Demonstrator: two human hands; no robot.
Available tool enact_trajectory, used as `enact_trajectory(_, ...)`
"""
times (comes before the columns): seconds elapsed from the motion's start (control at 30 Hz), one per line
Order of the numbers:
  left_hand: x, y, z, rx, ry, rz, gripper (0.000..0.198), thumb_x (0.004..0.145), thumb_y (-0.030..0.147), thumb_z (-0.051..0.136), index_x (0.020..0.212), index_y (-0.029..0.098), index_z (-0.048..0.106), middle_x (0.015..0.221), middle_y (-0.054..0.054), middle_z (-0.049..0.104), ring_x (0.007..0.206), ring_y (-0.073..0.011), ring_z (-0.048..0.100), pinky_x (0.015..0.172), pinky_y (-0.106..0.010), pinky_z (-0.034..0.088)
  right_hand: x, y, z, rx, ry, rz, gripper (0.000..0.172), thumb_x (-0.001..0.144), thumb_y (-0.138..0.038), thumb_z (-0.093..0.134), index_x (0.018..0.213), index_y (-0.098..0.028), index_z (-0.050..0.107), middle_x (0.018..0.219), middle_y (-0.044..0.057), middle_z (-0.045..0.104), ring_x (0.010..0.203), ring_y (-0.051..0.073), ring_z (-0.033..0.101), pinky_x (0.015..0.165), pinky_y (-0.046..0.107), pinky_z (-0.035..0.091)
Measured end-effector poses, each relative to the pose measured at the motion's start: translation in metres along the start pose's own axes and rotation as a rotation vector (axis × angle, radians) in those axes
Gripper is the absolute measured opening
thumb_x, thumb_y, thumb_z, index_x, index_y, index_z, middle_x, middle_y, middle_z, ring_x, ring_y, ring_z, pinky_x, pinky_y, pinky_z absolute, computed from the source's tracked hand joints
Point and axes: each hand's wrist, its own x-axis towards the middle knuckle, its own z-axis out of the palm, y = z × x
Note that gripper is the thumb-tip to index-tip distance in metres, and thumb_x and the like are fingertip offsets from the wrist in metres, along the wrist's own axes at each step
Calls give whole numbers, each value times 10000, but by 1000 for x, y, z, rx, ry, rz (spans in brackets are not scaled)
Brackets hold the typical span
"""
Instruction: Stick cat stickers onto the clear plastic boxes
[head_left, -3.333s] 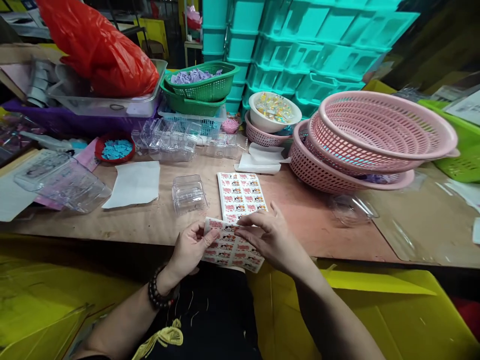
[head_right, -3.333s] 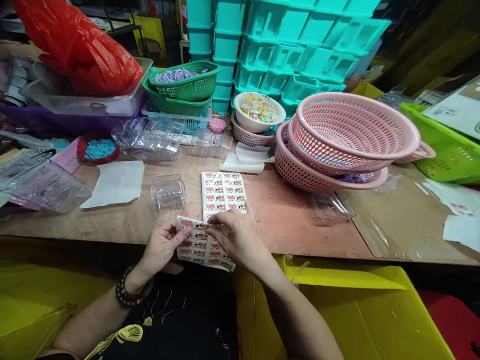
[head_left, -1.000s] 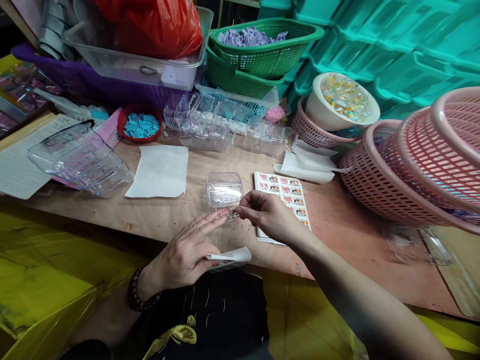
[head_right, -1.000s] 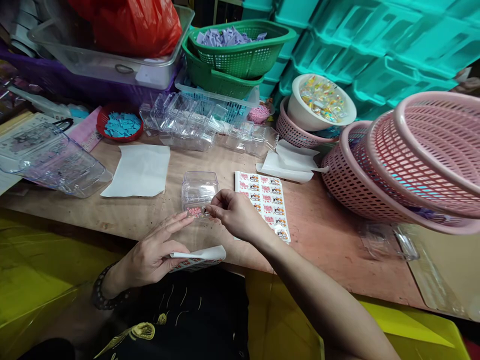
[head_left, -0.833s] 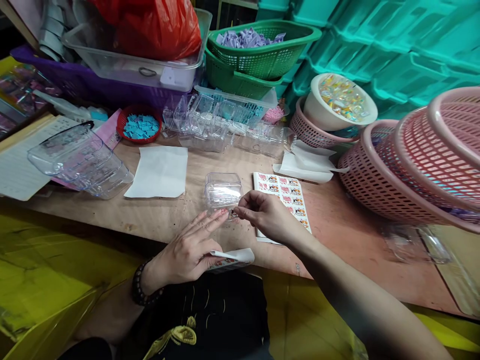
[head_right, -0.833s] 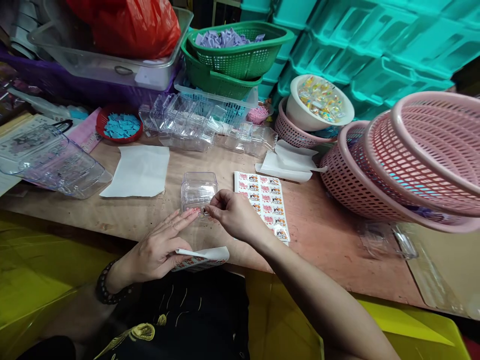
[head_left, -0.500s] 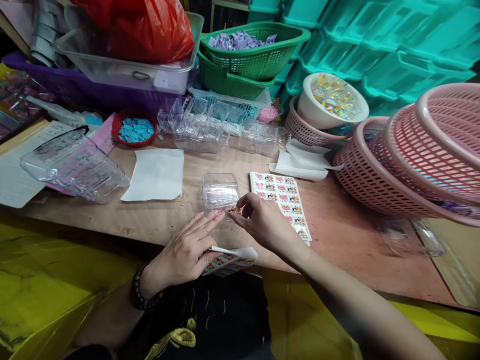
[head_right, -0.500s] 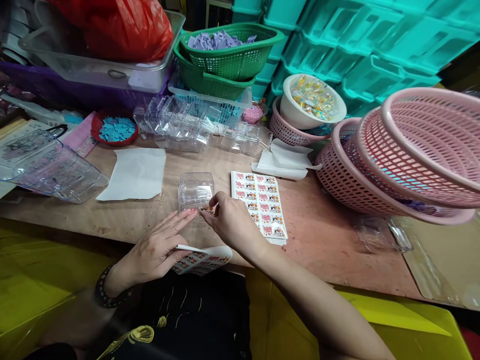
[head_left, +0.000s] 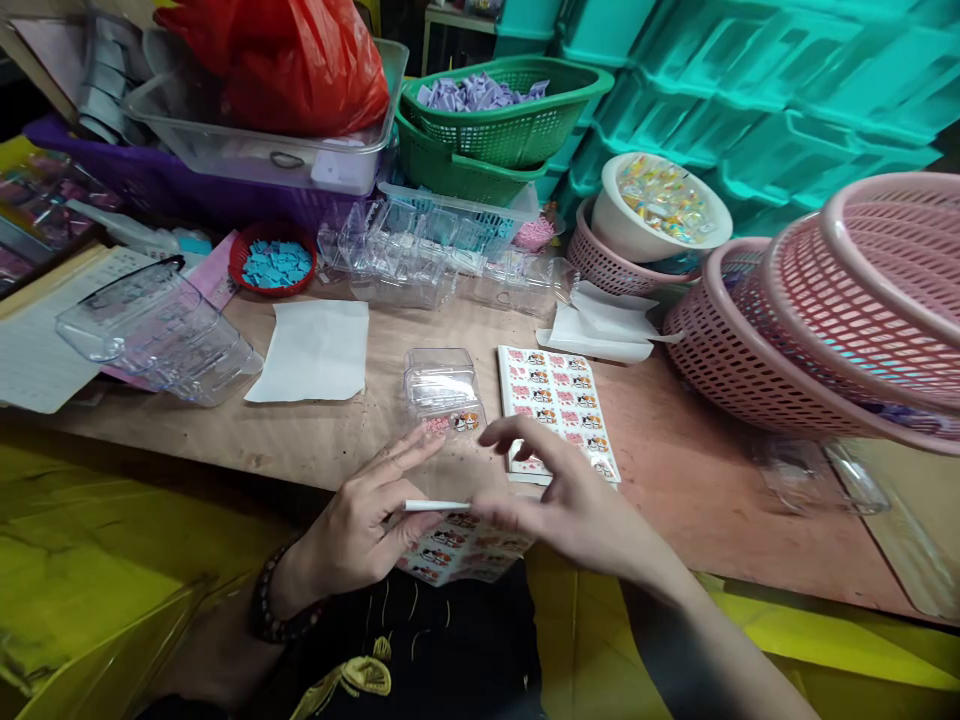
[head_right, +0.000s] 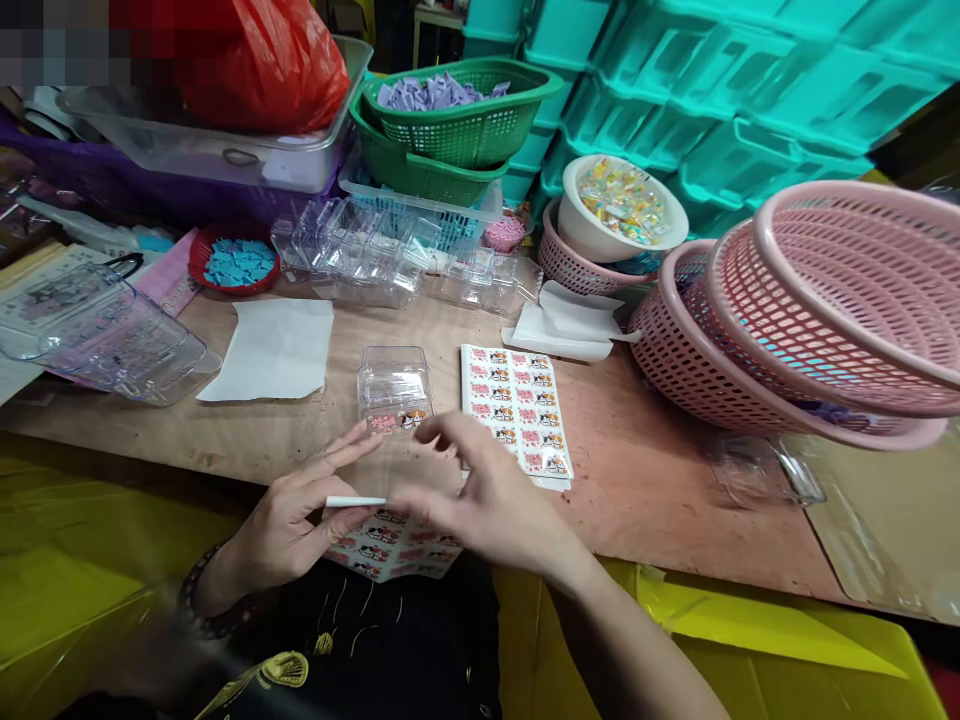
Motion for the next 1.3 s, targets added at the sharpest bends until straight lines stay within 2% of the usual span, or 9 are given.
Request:
enact_trajectory(0.1,-4,5,3,-80,142,-186,113,918,199,617,972,172,712,1209,-124,720,1168,-252,663,995,-358,545,-13,1,-4,220,-267,97,296,788,-465,733,878,-201,633,817,23,672,712,162,630,595,272,511)
enact_trajectory(0.23,-5,3,7,-336,211,-496,174,882,291,682,1014,181,708,1020,-79,760,877,-188,731,776,-270,602,-15,11,-2,449,-150,300,344,713,-441,812,836,-182,623,722,-13,639,634,123,590,561,245,489)
enact_trajectory(0.37,0,-1,9,-673,280,-661,631,625,279,901,1175,188,605,880,-16,739,690,-132,699,620,-205,586,-18,12,2,456,-174,348,371,707,-469,816,673,-170,599,551,-47,549,501,77,481,439,198,356)
enact_trajectory(0.43,2,-1,9,-683,275,-729,509,643,296,886,1069,157,646,677,30,674,566,-93,643,535,-160,537,-20,12,3,470,-170,314,347,715,-470,810,699,-166,644,601,-28,597,531,86,521,465,209,400)
enact_trajectory(0.57,5,3,3,-582,150,-734,342,707,344,829,951,140,702,600,35,625,534,-80,605,516,-158,512,-24,14,6,593,-51,256,360,674,-472,841,812,-174,692,759,6,675,647,114,606,590,250,507)
enact_trajectory(0.7,15,15,-8,-299,-94,-618,480,686,354,839,1123,193,727,935,-49,755,814,-160,699,710,-246,578,-29,15,10,503,-88,246,367,721,-510,803,735,-161,689,660,10,650,591,107,565,543,247,461)
enact_trajectory(0.87,25,18,-6,-231,-268,-676,265,787,420,740,850,167,787,811,-58,767,707,-153,686,624,-237,540,-34,16,11,485,-102,237,364,730,-495,801,794,-163,667,685,1,631,604,106,560,535,237,452)
enact_trajectory(1.13,22,10,1,-391,-321,-777,292,750,392,773,895,138,774,823,-63,768,701,-146,671,610,-219,512,-38,23,9,232,31,-26,215,910,-371,646,862,-171,710,757,30,705,659,124,634,571,242,516)
enact_trajectory(1.3,24,1,0,-497,-353,-862,298,744,415,778,812,124,767,739,-46,740,621,-108,612,557,-195,454,-46,30,9,-408,398,-640,214,896,-167,661,1068,-270,738,1173,72,732,1050,215,673,890,388,558)
